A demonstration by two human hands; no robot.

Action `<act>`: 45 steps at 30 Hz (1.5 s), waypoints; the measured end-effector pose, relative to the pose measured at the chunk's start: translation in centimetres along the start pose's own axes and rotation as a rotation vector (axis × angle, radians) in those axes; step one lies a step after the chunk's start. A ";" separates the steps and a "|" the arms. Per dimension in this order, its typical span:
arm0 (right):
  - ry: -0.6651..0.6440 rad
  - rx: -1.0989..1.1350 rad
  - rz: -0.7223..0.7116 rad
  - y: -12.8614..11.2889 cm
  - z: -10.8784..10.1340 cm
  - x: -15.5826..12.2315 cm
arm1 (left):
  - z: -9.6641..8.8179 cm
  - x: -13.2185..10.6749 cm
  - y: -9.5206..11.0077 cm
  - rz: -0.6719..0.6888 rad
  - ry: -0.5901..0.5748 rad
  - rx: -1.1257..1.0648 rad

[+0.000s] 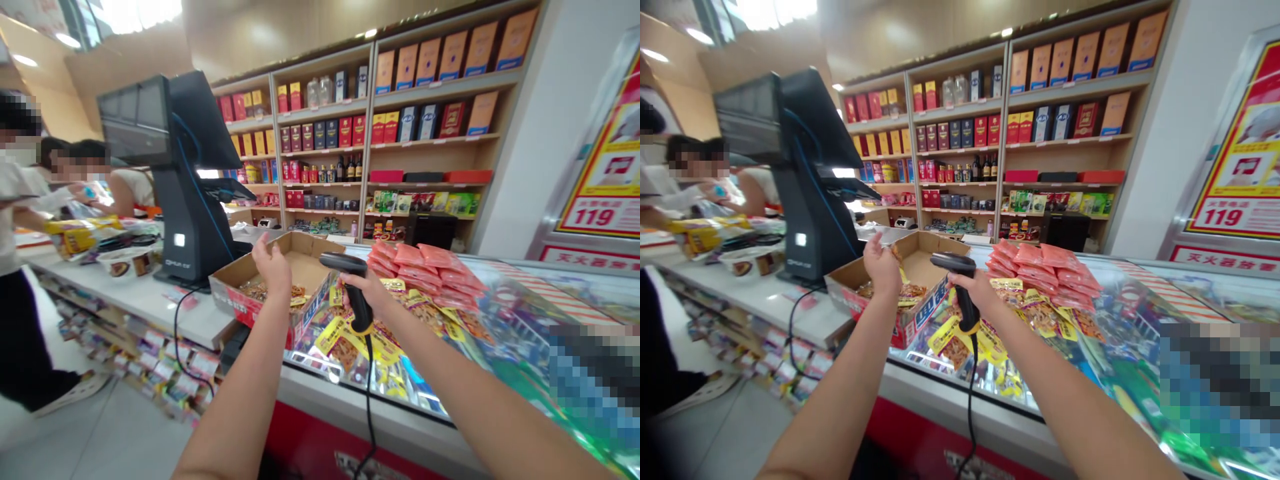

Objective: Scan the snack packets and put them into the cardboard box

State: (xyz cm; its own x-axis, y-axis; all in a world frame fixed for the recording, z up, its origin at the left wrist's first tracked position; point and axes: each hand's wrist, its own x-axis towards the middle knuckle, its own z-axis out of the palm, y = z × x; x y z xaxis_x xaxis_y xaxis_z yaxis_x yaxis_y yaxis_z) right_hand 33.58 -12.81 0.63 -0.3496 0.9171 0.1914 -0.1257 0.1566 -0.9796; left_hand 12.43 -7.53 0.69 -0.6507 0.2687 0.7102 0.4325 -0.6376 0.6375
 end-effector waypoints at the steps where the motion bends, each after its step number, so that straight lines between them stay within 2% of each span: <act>1: -0.011 -0.001 0.007 0.0 0.5 0.2 | -0.5 0.1 0.4 -0.007 0.046 0.024; 3: -0.027 -0.014 0.016 0.2 1.1 0.3 | -0.9 -0.6 1.7 0.003 0.066 0.050; 5: -0.025 -0.021 0.014 0.6 1.0 0.4 | -0.7 -2.0 3.2 0.050 -0.012 0.027; 8: 0.032 0.007 -0.016 1.0 -0.6 0.2 | 0.7 -4.6 4.8 0.131 -0.156 -0.035; 10: 0.088 0.020 -0.039 1.1 -2.2 -0.1 | 2.1 -6.2 5.0 0.175 -0.254 -0.059; 14: 0.170 0.030 -0.015 1.3 -6.0 -1.0 | 6.0 -8.9 3.3 0.146 -0.476 0.015; 17: 0.256 0.037 0.010 2.0 -8.8 -1.6 | 8.8 -10.6 1.5 0.033 -0.703 0.216; 19: 0.287 0.044 0.005 2.8 -10.3 -1.8 | 9.9 -11.6 0.4 -0.020 -0.852 0.387; 22: 0.314 0.047 0.018 3.6 -11.4 -2.2 | 10.5 -12.8 -1.1 -0.056 -1.006 0.612; 25: 0.334 0.042 0.030 3.7 -11.5 -2.6 | 10.1 -13.4 -2.7 -0.088 -1.068 0.802; 29: 0.340 0.049 0.018 3.3 -10.9 -2.8 | 9.7 -13.1 -4.3 -0.050 -1.182 0.859; 32: 0.324 0.041 0.017 3.4 -10.6 -2.9 | 9.5 -12.6 -4.7 -0.019 -1.200 0.821; 35: 0.308 0.011 0.020 3.6 -10.4 -3.0 | 9.3 -12.1 -4.7 -0.043 -1.141 0.793; 39: 0.287 0.004 0.014 3.9 -10.2 -2.9 | 8.9 -11.8 -3.9 -0.070 -0.964 0.717; 45: 0.261 0.033 -0.018 3.8 -10.1 -3.0 | 8.4 -11.7 -2.4 -0.055 -0.671 0.440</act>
State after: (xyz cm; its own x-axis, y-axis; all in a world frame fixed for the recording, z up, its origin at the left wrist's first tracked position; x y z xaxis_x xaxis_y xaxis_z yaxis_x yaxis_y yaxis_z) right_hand 43.55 -11.27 -4.25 -0.0960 0.9785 0.1826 -0.1616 0.1657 -0.9729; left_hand 24.24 -3.02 -6.61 -0.2252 0.7570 0.6134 0.7081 -0.3053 0.6368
